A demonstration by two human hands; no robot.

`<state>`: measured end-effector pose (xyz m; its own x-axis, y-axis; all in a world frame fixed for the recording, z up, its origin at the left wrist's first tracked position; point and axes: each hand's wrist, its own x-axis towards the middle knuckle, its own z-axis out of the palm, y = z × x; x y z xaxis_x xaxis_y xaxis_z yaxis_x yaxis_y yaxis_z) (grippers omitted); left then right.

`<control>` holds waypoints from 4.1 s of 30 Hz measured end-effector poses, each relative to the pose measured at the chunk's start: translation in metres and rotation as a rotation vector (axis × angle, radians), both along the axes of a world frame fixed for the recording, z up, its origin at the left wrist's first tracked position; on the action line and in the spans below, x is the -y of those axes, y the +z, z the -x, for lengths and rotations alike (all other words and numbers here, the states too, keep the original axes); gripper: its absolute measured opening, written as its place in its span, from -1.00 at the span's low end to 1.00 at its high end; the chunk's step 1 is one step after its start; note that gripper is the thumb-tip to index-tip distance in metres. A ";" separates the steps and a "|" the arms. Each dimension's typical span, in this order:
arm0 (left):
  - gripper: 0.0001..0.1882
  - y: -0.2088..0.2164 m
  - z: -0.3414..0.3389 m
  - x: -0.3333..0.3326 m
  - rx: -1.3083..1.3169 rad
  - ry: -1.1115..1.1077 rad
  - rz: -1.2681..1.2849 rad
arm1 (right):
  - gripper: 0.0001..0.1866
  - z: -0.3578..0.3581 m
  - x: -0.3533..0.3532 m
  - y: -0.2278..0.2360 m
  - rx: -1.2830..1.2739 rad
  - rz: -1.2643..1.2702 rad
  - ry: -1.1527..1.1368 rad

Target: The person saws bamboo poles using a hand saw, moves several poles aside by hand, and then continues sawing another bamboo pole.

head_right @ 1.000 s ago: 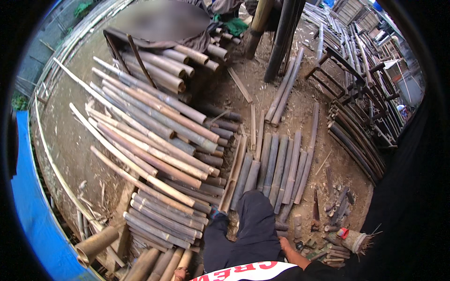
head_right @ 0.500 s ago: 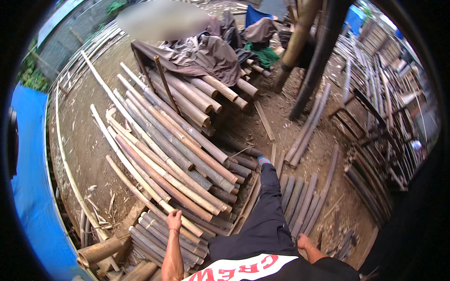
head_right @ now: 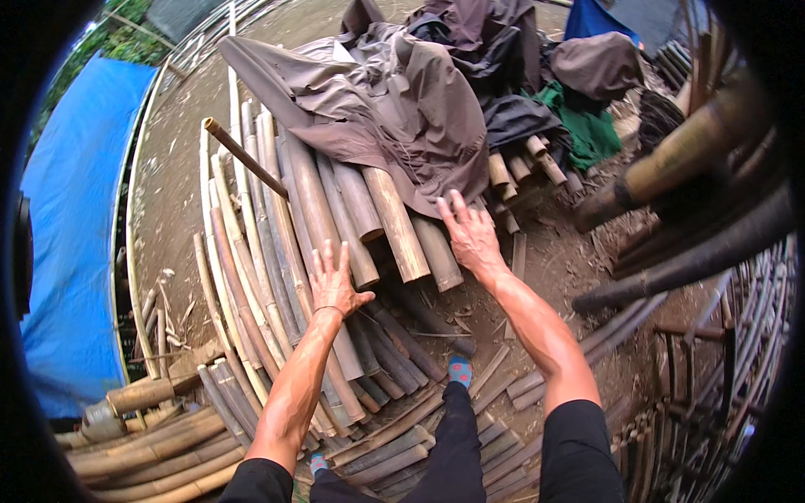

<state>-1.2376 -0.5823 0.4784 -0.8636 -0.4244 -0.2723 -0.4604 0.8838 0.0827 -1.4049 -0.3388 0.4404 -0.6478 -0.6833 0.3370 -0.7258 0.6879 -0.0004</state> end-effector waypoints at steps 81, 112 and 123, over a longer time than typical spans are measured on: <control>-0.48 0.057 0.029 -0.043 -0.833 0.194 -0.422 | -0.12 -0.118 -0.017 0.030 1.895 0.983 -0.113; 0.14 0.069 -0.335 -0.105 -0.428 1.205 -1.097 | -0.03 0.076 0.160 -0.013 0.253 0.200 0.255; 0.19 0.064 -0.380 -0.141 -0.343 1.386 -1.043 | -0.61 0.178 0.260 -0.038 0.165 -0.251 0.214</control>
<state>-0.8574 -0.4412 0.5419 -0.1239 -0.6100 -0.7826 -0.5983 -0.5833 0.5494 -1.5833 -0.5992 0.4023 -0.5128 -0.8574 0.0444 -0.8576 0.5139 0.0200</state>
